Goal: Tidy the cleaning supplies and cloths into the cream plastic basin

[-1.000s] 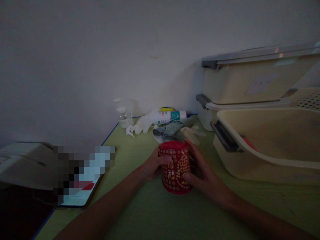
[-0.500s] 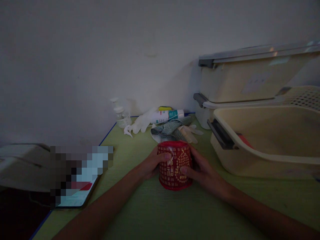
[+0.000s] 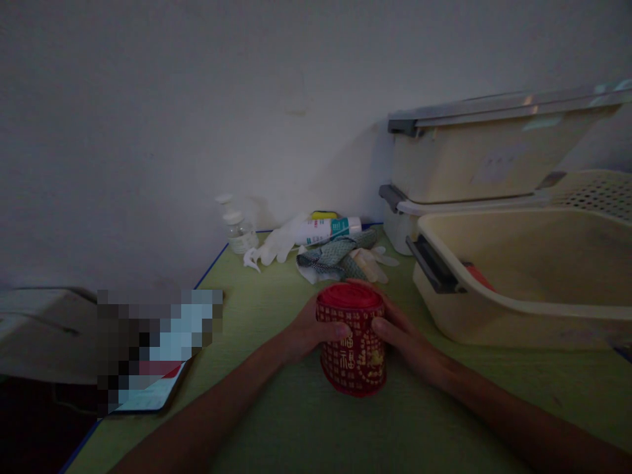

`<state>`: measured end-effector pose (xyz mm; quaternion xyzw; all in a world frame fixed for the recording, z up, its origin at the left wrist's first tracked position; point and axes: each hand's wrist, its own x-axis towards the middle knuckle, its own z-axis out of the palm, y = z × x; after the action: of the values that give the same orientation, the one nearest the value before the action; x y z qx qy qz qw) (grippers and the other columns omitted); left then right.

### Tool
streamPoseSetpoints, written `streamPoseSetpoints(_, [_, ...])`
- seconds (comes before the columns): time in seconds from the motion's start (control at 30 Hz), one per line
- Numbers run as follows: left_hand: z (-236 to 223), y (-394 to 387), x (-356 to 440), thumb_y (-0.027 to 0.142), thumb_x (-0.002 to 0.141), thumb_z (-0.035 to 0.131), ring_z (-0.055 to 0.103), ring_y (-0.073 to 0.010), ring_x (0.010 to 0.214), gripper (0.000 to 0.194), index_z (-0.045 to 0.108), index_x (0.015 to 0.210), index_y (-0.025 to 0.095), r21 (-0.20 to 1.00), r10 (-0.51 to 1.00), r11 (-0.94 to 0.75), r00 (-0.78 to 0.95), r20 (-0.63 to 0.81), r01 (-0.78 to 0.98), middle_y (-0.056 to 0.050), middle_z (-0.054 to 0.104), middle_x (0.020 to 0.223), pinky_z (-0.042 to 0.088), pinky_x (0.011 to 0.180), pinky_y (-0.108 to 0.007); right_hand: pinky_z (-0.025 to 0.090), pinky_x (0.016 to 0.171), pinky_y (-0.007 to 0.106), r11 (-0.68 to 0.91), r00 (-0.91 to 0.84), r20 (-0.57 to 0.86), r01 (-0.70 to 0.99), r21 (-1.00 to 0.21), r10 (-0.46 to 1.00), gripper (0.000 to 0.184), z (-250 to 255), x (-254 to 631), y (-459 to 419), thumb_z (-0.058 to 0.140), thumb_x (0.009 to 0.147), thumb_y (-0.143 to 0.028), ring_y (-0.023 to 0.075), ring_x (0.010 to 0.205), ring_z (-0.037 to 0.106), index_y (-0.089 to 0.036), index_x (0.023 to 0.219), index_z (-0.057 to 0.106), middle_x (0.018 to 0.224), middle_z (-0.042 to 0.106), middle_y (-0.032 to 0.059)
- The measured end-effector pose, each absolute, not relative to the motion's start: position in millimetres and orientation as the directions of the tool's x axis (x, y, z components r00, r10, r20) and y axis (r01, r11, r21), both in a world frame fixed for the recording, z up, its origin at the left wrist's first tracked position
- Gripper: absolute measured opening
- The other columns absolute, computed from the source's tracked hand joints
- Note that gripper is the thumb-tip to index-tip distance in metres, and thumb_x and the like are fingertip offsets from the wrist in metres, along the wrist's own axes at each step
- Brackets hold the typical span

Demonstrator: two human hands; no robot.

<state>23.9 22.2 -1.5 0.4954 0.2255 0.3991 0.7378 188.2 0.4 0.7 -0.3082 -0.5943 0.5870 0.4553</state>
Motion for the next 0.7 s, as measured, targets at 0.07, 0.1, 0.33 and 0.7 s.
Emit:
streamPoseSetpoints(0.07, [-0.7,22.2,24.2,0.038,0.048,0.080,0.062,-0.0282,0.088,0.062,0.059,0.101,0.013,0.913,0.804,0.182,0.590,0.076,-0.365,-0.011,0.067,0.093,0.047,0.080,-0.040,0.037,0.097,0.044,0.098,-0.388,0.169,-0.196,-0.976,0.906,0.063,0.5,187.0,-1.2,0.062,0.069,-0.056,0.0251,0.116,0.046,-0.027,0.121,0.042,0.126,0.051,0.0061])
streamPoseSetpoints(0.1, [-0.3,22.4,24.0,0.038,0.048,0.080,0.062,-0.0285,0.089,0.063,0.059,0.101,0.013,0.916,0.801,0.180,0.593,0.075,-0.359,-0.011,0.067,0.093,0.047,0.080,-0.041,0.037,0.097,0.044,0.086,-0.384,0.164,-0.214,-0.973,0.908,0.062,0.1,186.3,-2.1,0.062,0.069,-0.055,0.0250,0.116,0.047,-0.027,0.121,0.042,0.125,0.051,0.0059])
streamPoseSetpoints(0.33, [-1.2,23.4,21.8,0.038,0.046,0.080,0.060,-0.0287,0.093,0.070,0.055,0.106,0.013,0.930,0.791,0.174,0.608,0.064,-0.324,-0.011,0.066,0.097,0.044,0.084,-0.042,0.038,0.094,0.042,0.077,-0.337,0.163,-0.253,-0.964,0.928,0.053,0.8,183.9,-3.4,0.063,0.071,-0.049,0.0239,0.111,0.049,-0.026,0.115,0.044,0.118,0.055,0.0064])
streamPoseSetpoints(0.7, [-1.0,22.4,22.6,0.037,0.045,0.081,0.056,-0.0308,0.103,0.074,0.054,0.111,0.015,0.914,0.802,0.191,0.594,0.066,-0.359,-0.010,0.065,0.101,0.041,0.090,-0.044,0.042,0.092,0.041,0.540,-0.255,0.495,0.148,-0.829,0.830,0.038,0.4,185.7,-7.5,0.047,0.085,-0.043,0.0227,0.112,0.048,-0.025,0.117,0.040,0.121,0.049,0.0093])
